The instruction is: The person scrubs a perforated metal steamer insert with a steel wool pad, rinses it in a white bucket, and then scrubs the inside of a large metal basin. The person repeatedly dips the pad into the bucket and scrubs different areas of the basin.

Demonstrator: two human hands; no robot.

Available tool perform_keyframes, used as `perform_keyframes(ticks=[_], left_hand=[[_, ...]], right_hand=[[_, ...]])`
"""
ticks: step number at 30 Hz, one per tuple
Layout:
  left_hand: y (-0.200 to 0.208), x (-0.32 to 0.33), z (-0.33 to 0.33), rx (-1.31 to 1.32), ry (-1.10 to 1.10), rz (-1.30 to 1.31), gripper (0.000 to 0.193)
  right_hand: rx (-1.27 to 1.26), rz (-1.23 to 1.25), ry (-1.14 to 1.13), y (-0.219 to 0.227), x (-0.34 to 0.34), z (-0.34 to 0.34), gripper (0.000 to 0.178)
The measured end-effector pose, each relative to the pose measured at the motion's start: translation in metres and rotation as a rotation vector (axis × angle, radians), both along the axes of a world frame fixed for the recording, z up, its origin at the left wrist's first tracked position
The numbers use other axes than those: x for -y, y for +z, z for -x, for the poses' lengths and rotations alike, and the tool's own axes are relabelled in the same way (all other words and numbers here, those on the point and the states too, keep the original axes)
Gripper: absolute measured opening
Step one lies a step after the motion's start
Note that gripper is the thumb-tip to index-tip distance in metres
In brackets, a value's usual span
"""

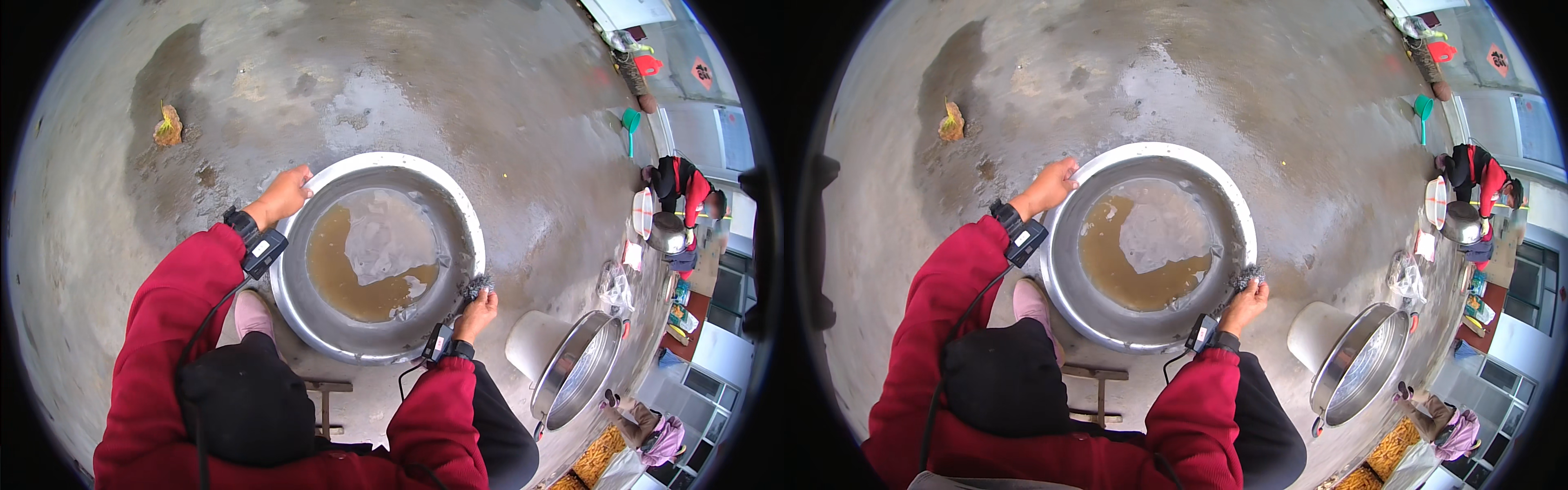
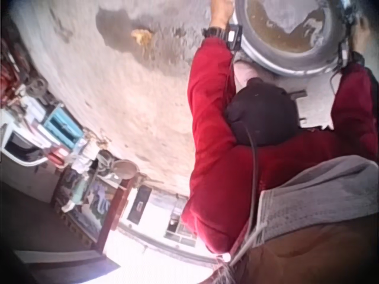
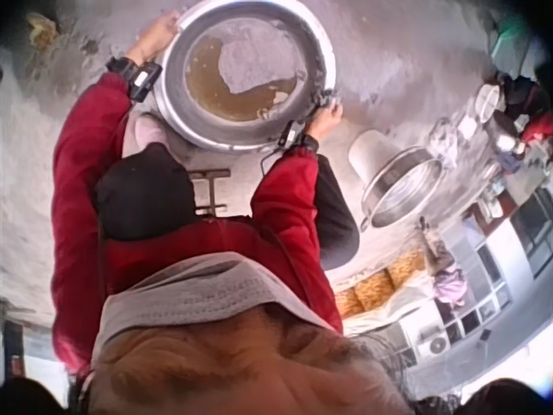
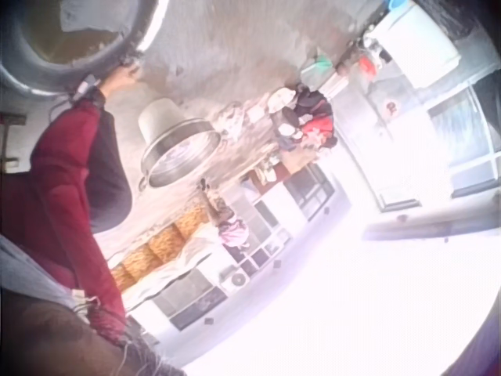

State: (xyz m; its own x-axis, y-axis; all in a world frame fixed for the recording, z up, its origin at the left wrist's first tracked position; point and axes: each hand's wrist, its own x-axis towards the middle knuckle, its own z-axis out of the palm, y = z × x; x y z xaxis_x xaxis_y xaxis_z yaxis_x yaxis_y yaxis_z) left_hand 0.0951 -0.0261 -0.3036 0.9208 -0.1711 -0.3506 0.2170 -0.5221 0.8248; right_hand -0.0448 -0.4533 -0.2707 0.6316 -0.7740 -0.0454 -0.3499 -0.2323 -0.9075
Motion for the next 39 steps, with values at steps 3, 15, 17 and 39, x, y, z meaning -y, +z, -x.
perform_keyframes(ticks=[3, 15, 17, 39], left_hand=[[-0.003, -0.015, 0.023, -0.031, 0.077, 0.04, 0.016], [0.025, -0.035, 0.147, -0.582, 0.368, 0.515, 0.027], [0.024, -0.038, 0.152, -0.599, 0.353, 0.564, 0.031], [0.01, -0.049, 0.156, -0.595, 0.281, 0.563, 0.036]], right_hand=[[-0.007, -0.025, 0.11, 0.005, 0.004, -0.025, 0.009], [-0.113, 0.01, 0.618, 0.009, -0.02, -0.171, 0.009], [-0.125, 0.008, 0.623, 0.006, -0.029, -0.178, 0.01], [-0.26, 0.14, 0.862, -0.041, -0.229, -0.026, 0.021]])
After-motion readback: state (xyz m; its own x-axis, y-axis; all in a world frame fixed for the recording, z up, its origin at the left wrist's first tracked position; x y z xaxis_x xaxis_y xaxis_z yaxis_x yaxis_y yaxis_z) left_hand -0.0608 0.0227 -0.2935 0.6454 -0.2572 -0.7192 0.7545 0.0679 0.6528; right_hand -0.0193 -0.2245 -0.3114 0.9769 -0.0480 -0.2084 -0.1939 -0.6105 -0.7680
